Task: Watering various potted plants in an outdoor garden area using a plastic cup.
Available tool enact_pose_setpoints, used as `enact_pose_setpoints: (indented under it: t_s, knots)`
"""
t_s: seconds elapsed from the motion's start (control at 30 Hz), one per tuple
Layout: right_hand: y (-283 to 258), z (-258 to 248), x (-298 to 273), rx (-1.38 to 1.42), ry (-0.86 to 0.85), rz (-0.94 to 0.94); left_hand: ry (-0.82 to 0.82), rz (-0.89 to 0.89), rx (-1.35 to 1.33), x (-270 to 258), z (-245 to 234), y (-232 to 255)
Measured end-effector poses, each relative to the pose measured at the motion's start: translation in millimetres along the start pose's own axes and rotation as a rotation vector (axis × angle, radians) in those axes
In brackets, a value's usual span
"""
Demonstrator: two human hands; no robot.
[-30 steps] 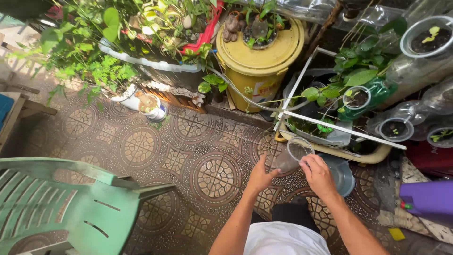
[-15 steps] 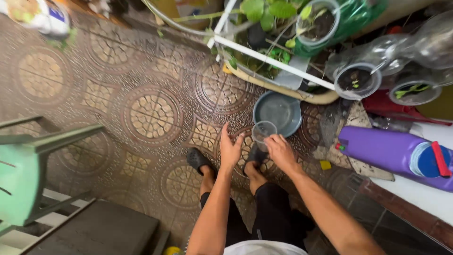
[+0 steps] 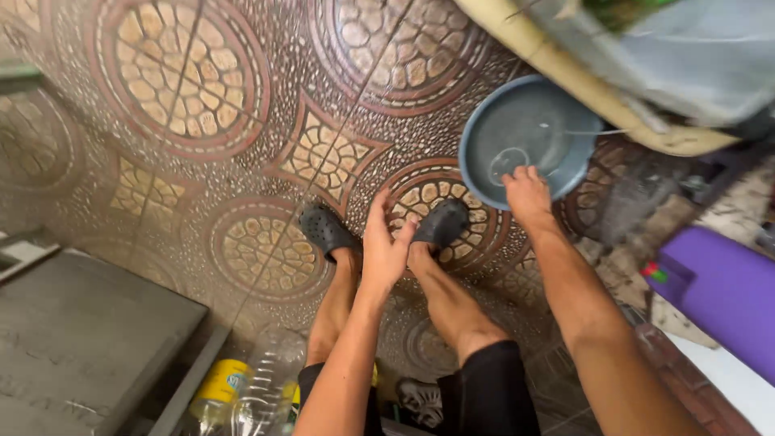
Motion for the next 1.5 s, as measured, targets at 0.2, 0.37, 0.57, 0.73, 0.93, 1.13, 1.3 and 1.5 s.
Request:
enact_pose_setpoints:
  t_s: [0.2, 0.37, 0.57, 0.73, 0.93, 1.13, 1.3, 1.5]
  knots:
    - [9, 72, 55, -0.147, -0.108, 0.060, -0.018, 0.027, -0.262, 11, -4, -48]
    - [-1, 93, 83, -0.095, -0.049, 0.071, 0.025, -0.113, 0.046, 23, -17, -60]
    - [-8, 77, 81, 0.041, 0.062, 0.103, 0.007, -0.090, 0.013, 16, -22, -51]
    - [-1, 28, 52, 0.236, 0.177, 0.190, -0.026, -0.020, -0.008, -7, -28, -32]
    - [-16, -80, -37, 0.455, 0.276, 0.256, -0.025, -0.018, 0.092, -53, -51, 16]
    - [-99, -257, -154, 0.519, 0.623, 0.086, -0.039, 0.098, 0.139, -105, -85, 84]
    - [-192, -396, -240, 0.513, 0.830, -0.076, -0.138, 0.408, 0.222, -157, -128, 174]
    - [-308, -525, -253, 0.657, 1.023, -0.298, -0.028, 0.817, 0.304, -211, -229, 308]
Point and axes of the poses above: each hand's wrist, its own x-axis towards the middle knuckle, its own z-axis out of the palm, y = z × x, the point moved 2 cm from there along x, towards the middle knuckle, and after that the axes turned 10 degrees about -y, right-handed, at the moved point
